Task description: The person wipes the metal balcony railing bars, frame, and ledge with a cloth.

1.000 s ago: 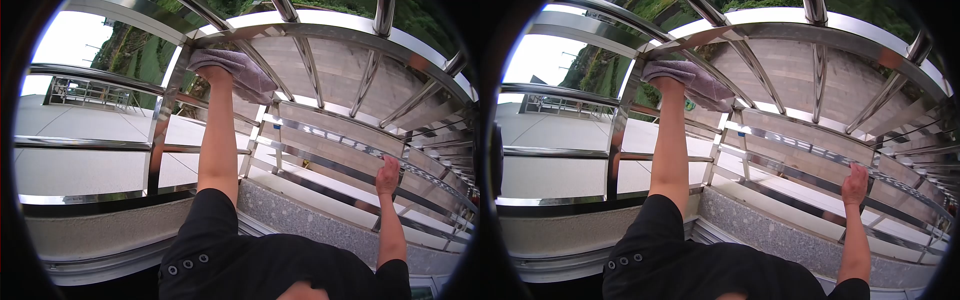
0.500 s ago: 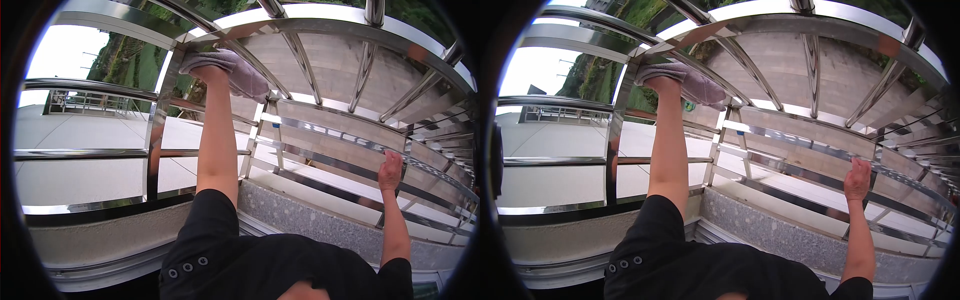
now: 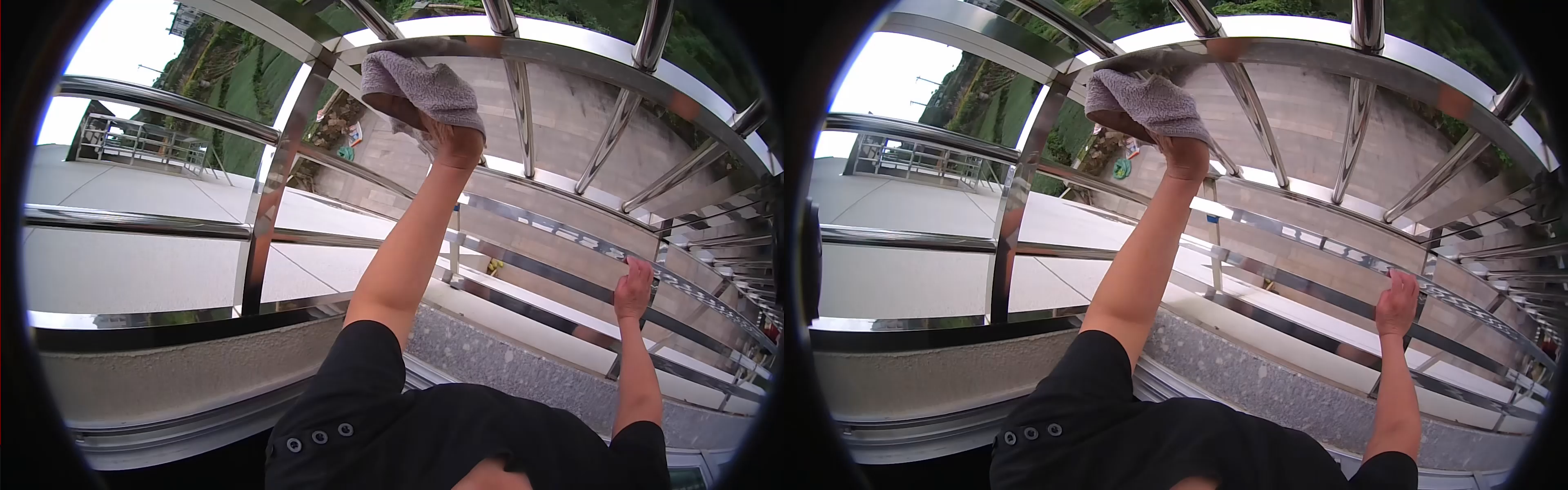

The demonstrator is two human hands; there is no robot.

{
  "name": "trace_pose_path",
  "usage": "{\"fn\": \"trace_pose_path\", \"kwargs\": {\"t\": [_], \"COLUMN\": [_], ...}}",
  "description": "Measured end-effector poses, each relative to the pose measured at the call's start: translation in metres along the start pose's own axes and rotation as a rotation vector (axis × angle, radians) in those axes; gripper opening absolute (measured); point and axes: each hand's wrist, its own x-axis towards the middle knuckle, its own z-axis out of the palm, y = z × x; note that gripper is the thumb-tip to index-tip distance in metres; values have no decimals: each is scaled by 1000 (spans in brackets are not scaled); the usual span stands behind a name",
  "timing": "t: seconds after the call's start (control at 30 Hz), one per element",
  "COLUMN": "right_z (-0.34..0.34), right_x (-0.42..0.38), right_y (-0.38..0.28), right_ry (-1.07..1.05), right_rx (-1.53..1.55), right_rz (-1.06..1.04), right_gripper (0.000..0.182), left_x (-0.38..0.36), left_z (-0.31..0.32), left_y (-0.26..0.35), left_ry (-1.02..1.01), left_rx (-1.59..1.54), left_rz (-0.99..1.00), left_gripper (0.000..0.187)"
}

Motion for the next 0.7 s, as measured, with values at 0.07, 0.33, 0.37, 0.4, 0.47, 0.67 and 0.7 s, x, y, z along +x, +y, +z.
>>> {"fn": "trace_pose_path", "kwargs": {"t": [0.07, 0.33, 0.37, 0.4, 0.47, 0.67, 0.7], "right_z": [0, -1, 1, 4, 4, -2, -4], "right_x": [0, 2, 1, 0, -1, 0, 2], "right_y": [2, 0, 1, 3, 8, -2, -2], "right_ry": [8, 36, 30, 26, 40, 36, 28], "right_rx": [-2, -19, -4, 6, 5, -3, 5], "right_rz": [7, -32, -29, -24, -17, -16, -13], "right_gripper": [43, 43, 43, 43, 43, 43, 43], "left_x": [7, 25, 10, -4, -21, 28, 44], "left_z": [-10, -49, -47, -46, -52, -43, -37], "left_y": [-9, -47, -57, -62, -54, -93, -91], "left_ry": [-178, -508, -473, -434, -341, -297, -249], "left_rx": [92, 297, 265, 228, -46, -294, -347], "left_rz": [68, 164, 129, 93, -61, -339, -408], "left_gripper": [49, 70, 72, 73, 79, 68, 71]}}
